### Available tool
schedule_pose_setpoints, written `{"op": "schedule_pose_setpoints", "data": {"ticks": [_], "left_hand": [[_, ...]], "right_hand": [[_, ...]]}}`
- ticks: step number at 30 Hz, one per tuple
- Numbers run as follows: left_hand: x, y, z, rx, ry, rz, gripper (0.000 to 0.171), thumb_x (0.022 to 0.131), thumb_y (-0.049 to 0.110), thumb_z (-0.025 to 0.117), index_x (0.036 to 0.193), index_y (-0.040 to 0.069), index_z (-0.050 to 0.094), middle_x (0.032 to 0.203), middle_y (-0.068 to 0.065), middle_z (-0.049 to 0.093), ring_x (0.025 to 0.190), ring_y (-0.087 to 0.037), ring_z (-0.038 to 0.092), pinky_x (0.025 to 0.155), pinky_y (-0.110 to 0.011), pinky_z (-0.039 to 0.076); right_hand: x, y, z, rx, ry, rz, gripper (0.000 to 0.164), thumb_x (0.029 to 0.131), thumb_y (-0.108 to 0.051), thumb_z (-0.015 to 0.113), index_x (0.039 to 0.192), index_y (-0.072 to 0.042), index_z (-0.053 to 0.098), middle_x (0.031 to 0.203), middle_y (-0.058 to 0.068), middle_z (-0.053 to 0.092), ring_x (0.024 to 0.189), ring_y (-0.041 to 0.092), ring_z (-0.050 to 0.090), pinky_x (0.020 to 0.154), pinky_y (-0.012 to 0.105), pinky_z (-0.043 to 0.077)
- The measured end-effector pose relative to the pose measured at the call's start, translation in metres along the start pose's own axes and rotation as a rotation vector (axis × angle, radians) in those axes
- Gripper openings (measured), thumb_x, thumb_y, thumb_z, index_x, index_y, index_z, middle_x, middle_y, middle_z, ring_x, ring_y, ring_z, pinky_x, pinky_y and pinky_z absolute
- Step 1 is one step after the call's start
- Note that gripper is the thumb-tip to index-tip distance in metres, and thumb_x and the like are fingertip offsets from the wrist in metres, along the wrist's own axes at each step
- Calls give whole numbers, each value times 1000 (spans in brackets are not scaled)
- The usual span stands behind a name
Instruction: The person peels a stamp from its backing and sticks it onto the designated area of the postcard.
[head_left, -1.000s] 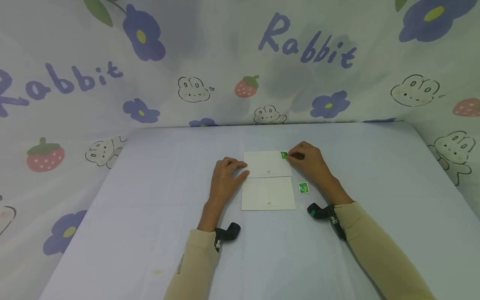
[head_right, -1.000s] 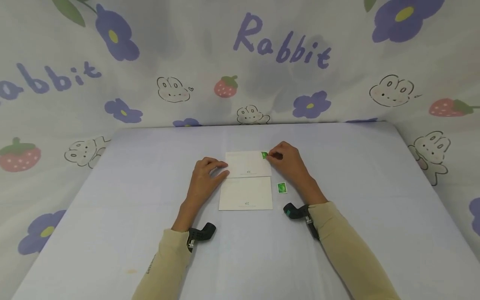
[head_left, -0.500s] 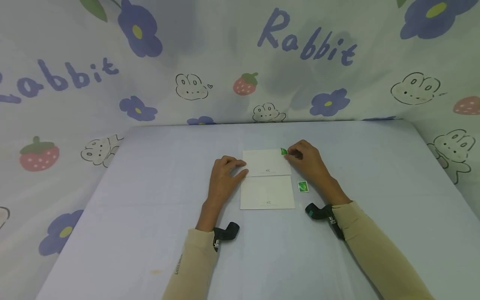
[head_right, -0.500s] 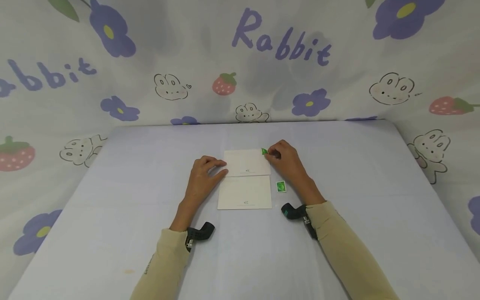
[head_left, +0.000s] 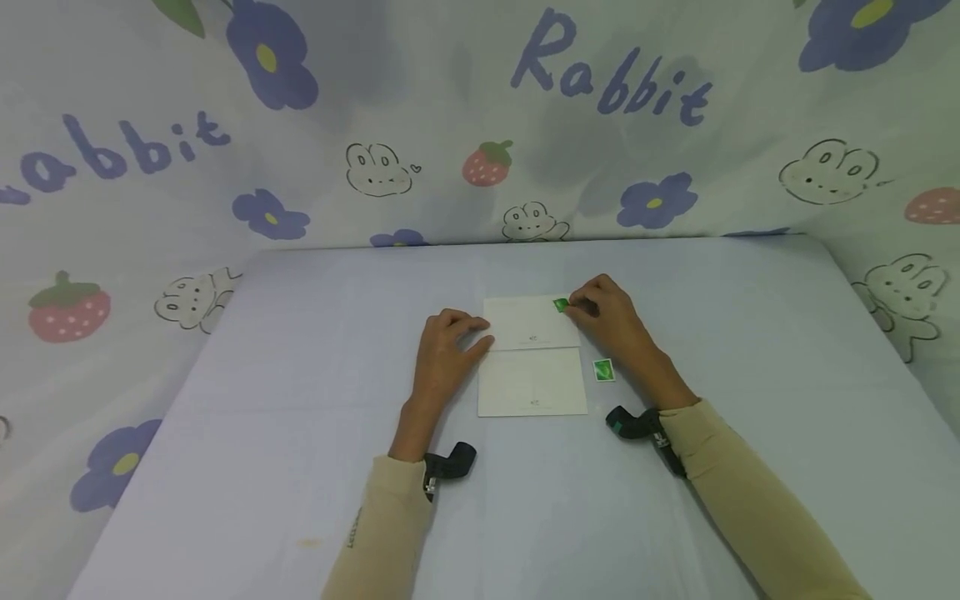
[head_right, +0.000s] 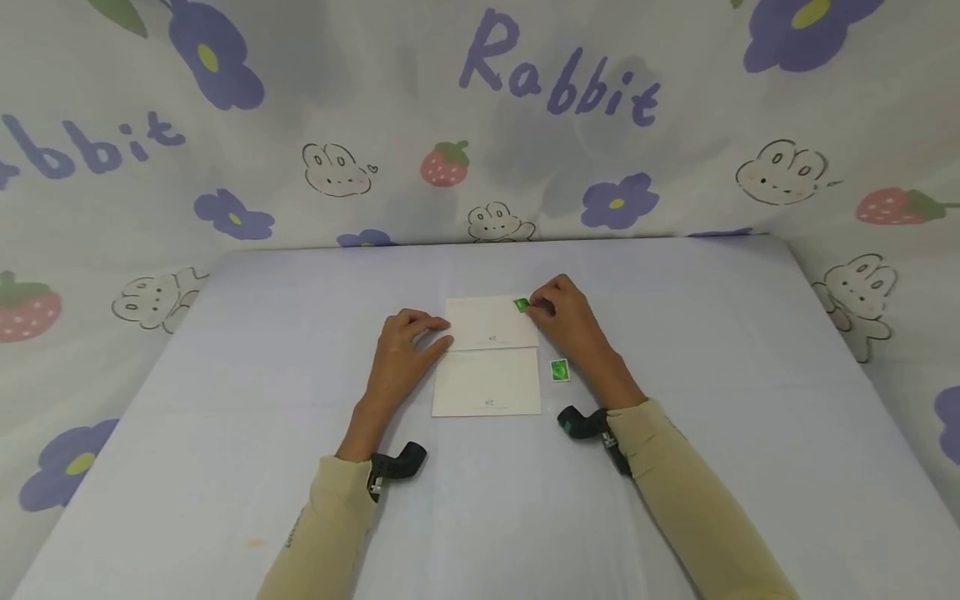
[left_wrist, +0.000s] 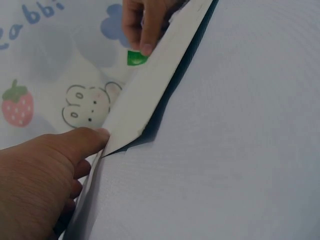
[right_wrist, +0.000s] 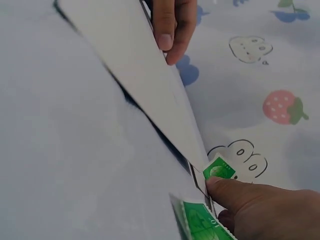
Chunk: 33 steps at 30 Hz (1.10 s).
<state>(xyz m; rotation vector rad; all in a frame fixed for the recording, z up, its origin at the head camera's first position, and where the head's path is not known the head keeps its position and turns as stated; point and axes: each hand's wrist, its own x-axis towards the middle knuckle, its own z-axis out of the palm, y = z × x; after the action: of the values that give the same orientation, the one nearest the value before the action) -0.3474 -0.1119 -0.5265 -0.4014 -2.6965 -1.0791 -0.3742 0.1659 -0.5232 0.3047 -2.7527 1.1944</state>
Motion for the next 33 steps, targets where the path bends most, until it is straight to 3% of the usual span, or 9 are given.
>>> {"op": "schedule_pose_setpoints", "data": {"ticks": [4, 8, 15, 21, 25, 33], "left_hand": [[0, 0, 0, 5, -3, -11, 20, 88, 21, 79, 107, 13, 77, 111, -3, 60, 105, -24, 51, 90, -37, 42], [0, -1, -1, -2, -3, -16, 20, 88, 21, 80, 107, 13, 77, 111, -4, 60, 105, -24, 51, 89, -36, 42], [-1, -2, 0, -10, 21, 22, 20, 87, 20, 81, 105, 12, 77, 109, -5, 61, 103, -25, 52, 88, -38, 43], [0, -1, 1, -2, 47, 72, 21, 86, 19, 82, 104, 10, 77, 107, -6, 62, 101, -27, 53, 87, -39, 44], [0, -1, 1, 7, 44, 67, 21, 86, 19, 82, 104, 10, 77, 106, -6, 61, 101, -27, 53, 87, -39, 44], [1, -2, 1, 19, 25, 37, 21, 86, 19, 82, 105, 11, 77, 107, -5, 61, 102, -26, 53, 87, -38, 44]], "right_hand": [[1, 2, 2, -5, -2, 20, 22, 95, -17, 71, 111, -3, 69, 113, 11, 53, 97, 25, 53, 83, 39, 46], [1, 5, 7, 0, 24, 9, 16, 95, -16, 71, 103, -3, 70, 110, 10, 56, 95, 23, 55, 83, 38, 48], [-1, 3, 6, -11, 28, -3, 15, 96, -18, 71, 101, -5, 69, 107, 7, 56, 95, 22, 55, 83, 37, 47], [-2, -1, 2, 17, 28, 54, 17, 94, -18, 72, 101, -2, 69, 110, 10, 56, 98, 25, 56, 85, 40, 48], [-1, -2, 3, 35, 28, 86, 18, 94, -18, 72, 101, -3, 68, 110, 9, 54, 97, 25, 54, 84, 39, 47], [-1, 3, 4, 44, 27, -6, 17, 99, -17, 65, 106, -2, 68, 108, 9, 56, 95, 23, 55, 84, 38, 47]]}}
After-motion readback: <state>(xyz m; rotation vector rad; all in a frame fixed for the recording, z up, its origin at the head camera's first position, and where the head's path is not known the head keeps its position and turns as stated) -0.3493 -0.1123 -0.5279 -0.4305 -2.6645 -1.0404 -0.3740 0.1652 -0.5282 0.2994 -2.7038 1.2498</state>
